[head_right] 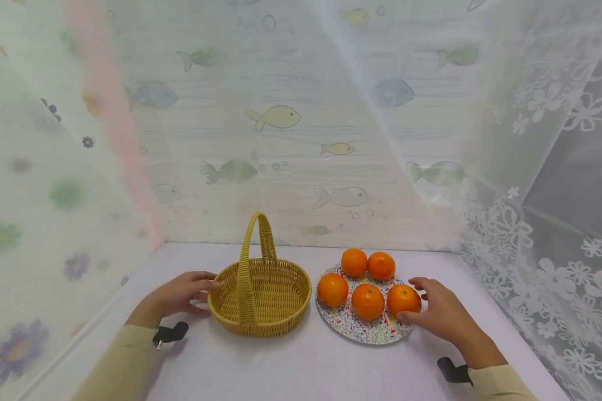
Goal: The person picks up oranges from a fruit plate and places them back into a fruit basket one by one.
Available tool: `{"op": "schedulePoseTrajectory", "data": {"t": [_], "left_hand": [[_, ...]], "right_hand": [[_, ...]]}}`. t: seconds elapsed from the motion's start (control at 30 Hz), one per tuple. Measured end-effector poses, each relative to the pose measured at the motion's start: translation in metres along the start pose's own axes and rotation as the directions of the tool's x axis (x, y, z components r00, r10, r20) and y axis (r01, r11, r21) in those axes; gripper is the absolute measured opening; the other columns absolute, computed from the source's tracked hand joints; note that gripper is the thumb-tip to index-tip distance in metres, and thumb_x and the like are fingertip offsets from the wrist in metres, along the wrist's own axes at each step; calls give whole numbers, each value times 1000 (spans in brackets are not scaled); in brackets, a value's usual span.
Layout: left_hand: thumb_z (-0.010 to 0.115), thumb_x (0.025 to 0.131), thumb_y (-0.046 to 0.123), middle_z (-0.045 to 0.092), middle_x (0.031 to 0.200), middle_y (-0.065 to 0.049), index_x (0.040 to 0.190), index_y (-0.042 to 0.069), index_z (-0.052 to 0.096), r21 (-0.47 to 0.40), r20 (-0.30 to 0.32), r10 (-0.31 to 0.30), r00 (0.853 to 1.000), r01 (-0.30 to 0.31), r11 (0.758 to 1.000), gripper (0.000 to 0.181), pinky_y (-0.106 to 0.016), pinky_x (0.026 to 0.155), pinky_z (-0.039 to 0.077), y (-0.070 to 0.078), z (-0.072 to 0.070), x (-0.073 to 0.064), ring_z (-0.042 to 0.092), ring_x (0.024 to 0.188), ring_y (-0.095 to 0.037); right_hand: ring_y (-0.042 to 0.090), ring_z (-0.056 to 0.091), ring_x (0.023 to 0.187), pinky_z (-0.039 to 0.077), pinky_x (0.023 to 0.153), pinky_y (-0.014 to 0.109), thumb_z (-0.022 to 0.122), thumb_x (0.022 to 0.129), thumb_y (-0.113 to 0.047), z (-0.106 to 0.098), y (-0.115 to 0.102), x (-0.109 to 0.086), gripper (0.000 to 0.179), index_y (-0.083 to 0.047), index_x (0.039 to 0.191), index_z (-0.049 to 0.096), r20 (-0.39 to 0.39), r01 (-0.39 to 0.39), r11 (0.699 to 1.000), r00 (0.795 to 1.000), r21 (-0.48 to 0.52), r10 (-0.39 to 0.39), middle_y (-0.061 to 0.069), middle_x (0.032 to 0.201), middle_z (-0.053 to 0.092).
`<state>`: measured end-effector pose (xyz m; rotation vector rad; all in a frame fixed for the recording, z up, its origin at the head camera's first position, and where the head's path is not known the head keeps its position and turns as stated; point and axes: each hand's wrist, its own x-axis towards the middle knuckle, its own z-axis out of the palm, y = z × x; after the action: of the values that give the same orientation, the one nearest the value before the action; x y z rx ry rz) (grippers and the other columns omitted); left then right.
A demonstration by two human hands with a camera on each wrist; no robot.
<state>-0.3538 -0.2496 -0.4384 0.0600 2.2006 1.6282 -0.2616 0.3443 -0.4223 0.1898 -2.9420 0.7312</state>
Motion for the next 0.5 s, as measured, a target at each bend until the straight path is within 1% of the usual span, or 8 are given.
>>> {"op": "schedulePoseTrajectory", "data": {"t": [0.23,0.4,0.5], "left_hand": [[70,99,29,63,138,-17,155,2,42,-114,28,28,999,-25,993,68,-53,85,62,-10,1,2,71,110,-26],[69,99,26,60,143,-16,156,3,42,-166,30,36,999,-30,986,67,-51,88,62,-10,3,1,69,114,-25],[70,98,23,60,141,-16,155,3,43,-202,18,34,999,-30,979,66,-50,88,62,-10,5,0,69,113,-24]], "right_hand": [[34,66,109,62,81,49,87,78,-55,1,4,1,83,-5,138,58,5,-23,999,1000,28,22,21,133,64],[35,65,109,62,81,49,87,77,-55,3,4,4,84,-5,137,57,3,-41,998,999,38,41,21,135,62],[37,63,112,62,83,50,87,76,-56,4,4,4,88,-5,140,54,24,-67,997,998,48,66,22,138,60]]}}
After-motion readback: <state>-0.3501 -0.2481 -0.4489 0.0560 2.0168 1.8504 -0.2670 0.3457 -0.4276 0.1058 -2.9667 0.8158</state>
